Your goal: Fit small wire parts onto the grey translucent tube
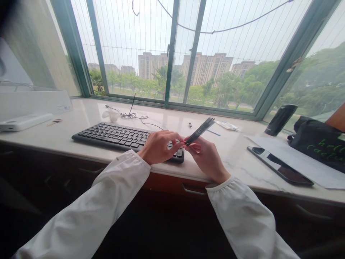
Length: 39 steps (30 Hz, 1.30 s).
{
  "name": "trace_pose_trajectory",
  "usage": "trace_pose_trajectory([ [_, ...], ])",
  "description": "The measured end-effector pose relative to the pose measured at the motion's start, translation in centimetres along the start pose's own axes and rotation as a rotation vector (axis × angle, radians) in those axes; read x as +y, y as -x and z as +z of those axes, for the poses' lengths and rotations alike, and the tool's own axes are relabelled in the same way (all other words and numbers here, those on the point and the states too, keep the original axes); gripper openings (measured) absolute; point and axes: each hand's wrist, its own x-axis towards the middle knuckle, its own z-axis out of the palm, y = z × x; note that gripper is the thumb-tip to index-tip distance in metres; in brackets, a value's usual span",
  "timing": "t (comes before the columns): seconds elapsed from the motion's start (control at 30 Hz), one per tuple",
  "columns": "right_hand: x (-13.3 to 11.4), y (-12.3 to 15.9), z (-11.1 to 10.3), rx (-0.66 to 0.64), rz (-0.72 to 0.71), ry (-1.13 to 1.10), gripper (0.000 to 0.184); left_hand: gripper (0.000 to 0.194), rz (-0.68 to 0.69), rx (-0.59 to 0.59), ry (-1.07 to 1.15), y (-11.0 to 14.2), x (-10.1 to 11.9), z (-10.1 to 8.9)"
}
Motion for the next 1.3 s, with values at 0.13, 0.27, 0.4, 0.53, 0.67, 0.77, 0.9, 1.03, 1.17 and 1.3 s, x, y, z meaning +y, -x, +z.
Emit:
trace_pose_trajectory([
  [0.13, -0.3, -0.1, 0.2, 0.023, 0.001, 0.021, 0.03, 0.018, 0.016, -0.033, -0.024, 0.0, 0.0, 0.0],
  [0.27, -0.6, -0.4, 0.2, 0.024, 0.011, 0.011, 0.029, 0.017, 0.0, -0.026, -0.036, -0.1, -0.2, 0.2],
  [0.4, -1.0, -0.5, 0.4, 0.054, 0.073, -0.043, 0.029, 0.02, -0.022, -0.033, -0.052, -0.1, -0.3, 0.3],
  [0.53, -1.9, -0.6, 0.8, 0.105, 0.17, 0.023, 0.021, 0.021, -0.041, -0.022, -0.061, 0.0, -0.3, 0.3],
  [0.67, -2.8, -0.5, 1.0, 0.15, 0.223, 0.166, 0.015, 0.021, -0.047, -0.015, -0.064, 0.0, -0.4, 0.4],
  [0.77, -3.1, -0.3, 1.1, 0.161, 0.243, 0.195, 0.014, 0.021, -0.049, -0.011, -0.066, 0.0, -0.4, 0.4],
  [0.9, -2.8, 0.1, 0.8, 0.171, 0.185, 0.132, 0.021, 0.02, -0.046, -0.006, -0.063, 0.0, -0.4, 0.4],
  [1.03, -2.3, 0.3, 0.2, 0.072, 0.173, -0.012, 0.039, 0.02, -0.056, -0.004, -0.074, 0.0, -0.4, 0.4],
  [1.17, -1.9, 0.3, 0.0, 0.039, 0.208, -0.212, 0.04, 0.02, -0.062, -0.004, -0.082, 0.0, -0.4, 0.4],
  [1.3, -1.8, 0.3, 0.2, 0.116, 0.169, -0.217, 0.038, 0.023, -0.038, -0.027, -0.066, 0.0, -0.4, 0.4],
])
